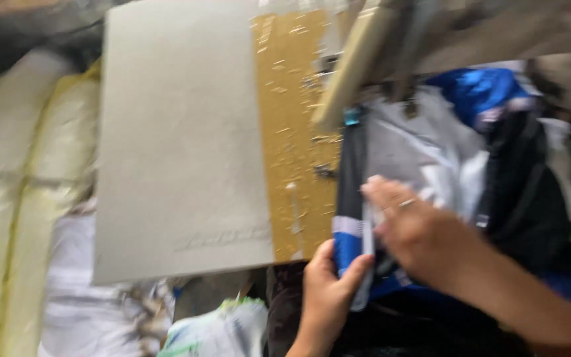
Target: Sewing a zipper onto a blue and black garment using an industrial sewing machine
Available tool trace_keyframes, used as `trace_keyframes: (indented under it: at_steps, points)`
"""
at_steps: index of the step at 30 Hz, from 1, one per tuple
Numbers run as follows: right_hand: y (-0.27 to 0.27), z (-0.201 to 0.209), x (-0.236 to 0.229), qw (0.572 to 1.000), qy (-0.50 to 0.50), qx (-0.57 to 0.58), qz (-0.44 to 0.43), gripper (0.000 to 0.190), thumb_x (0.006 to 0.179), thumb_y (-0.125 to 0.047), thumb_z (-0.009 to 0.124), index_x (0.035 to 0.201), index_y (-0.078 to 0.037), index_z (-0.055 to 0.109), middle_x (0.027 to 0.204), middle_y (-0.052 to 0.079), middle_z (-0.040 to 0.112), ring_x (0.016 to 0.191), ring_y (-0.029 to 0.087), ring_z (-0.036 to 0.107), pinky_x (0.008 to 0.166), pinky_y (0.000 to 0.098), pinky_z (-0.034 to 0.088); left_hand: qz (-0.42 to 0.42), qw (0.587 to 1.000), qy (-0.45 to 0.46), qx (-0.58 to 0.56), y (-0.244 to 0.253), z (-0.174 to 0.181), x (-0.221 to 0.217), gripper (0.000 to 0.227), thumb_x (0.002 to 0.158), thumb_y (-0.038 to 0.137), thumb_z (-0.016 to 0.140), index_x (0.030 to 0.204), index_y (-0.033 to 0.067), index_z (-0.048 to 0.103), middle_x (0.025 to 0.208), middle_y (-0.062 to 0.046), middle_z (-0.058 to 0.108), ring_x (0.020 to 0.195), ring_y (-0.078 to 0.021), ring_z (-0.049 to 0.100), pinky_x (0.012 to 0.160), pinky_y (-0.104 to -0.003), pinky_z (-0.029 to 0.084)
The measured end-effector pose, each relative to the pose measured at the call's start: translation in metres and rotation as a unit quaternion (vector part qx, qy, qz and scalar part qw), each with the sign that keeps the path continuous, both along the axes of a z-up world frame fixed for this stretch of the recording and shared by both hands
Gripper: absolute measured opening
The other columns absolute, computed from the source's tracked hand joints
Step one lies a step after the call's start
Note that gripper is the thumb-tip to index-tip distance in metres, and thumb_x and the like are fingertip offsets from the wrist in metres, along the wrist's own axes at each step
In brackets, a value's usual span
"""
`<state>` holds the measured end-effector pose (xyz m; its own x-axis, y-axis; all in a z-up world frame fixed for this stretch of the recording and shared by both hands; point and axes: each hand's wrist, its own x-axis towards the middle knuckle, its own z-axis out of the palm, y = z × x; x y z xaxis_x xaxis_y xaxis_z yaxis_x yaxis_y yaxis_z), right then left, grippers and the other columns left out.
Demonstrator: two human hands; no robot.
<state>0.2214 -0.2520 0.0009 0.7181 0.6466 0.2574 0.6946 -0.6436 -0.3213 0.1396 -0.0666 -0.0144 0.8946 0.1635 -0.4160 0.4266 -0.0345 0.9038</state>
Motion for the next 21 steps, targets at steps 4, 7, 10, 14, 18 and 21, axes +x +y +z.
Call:
trace_keyframes:
  at_steps: [4,7,10,14,18,21]
  points:
    - [-0.026,-0.006,-0.006,0.963,-0.087,-0.234,-0.103,0.088,0.084,-0.058,0.061,0.151,-0.003,0.043,0.160,0.018,0.042,0.138,0.043,0.046,0.109,0.0453,0.042,-0.033,0.998,-0.048,0.022,0.021,-0.038,-0.017,0.023,0.085,0.025,0.083,0.082,0.0105,0.066,0.067,0.002,0.057,0.063,-0.0092,0.049,0.060,-0.027,0.046]
    - [-0.054,0.012,0.005,0.982,-0.043,-0.172,-0.063,0.076,0.082,-0.043,0.072,0.144,-0.004,0.051,0.155,0.022,0.047,0.141,0.034,0.046,0.117,0.0405,0.034,0.017,0.995,-0.033,-0.090,0.016,-0.066,-0.020,0.022,0.084,0.014,0.085,0.091,0.0019,0.069,0.067,-0.001,0.054,0.059,-0.0082,0.045,0.053,-0.024,0.040]
    - [-0.100,0.043,0.029,0.969,0.146,0.037,-0.197,0.032,0.097,-0.025,0.055,0.121,-0.022,0.076,0.128,0.001,0.075,0.118,0.023,0.068,0.093,0.0405,0.054,0.068,0.993,-0.012,-0.099,0.012,-0.065,-0.014,0.025,0.079,0.011,0.086,0.095,-0.0043,0.075,0.065,-0.006,0.062,0.057,-0.0111,0.052,0.053,-0.024,0.045]
    - [-0.194,0.013,0.063,0.891,0.006,-0.093,-0.445,0.022,0.098,-0.028,0.067,0.115,-0.022,0.079,0.110,0.007,0.074,0.098,0.033,0.070,0.081,0.0467,0.053,0.066,0.989,-0.027,-0.130,0.012,-0.057,-0.016,0.029,0.082,0.011,0.083,0.104,-0.0042,0.072,0.076,-0.009,0.069,0.066,-0.0138,0.060,0.062,-0.026,0.051]
    - [-0.241,-0.037,0.067,0.888,-0.094,-0.158,-0.422,0.027,0.090,-0.026,0.080,0.116,-0.021,0.080,0.103,0.012,0.075,0.100,0.035,0.072,0.091,0.0437,0.055,0.055,0.988,-0.028,-0.145,0.006,-0.047,-0.018,0.026,0.086,0.012,0.082,0.103,0.0007,0.067,0.079,-0.005,0.061,0.069,-0.0097,0.053,0.063,-0.024,0.047]
    - [-0.254,-0.055,0.065,0.899,-0.110,-0.138,-0.402,0.026,0.097,-0.022,0.082,0.122,-0.016,0.080,0.111,0.006,0.078,0.107,0.029,0.073,0.090,0.0400,0.055,0.035,0.992,-0.015,-0.123,0.004,-0.022,-0.017,0.024,0.088,0.016,0.082,0.099,0.0047,0.064,0.076,-0.001,0.055,0.066,-0.0085,0.048,0.060,-0.024,0.044]
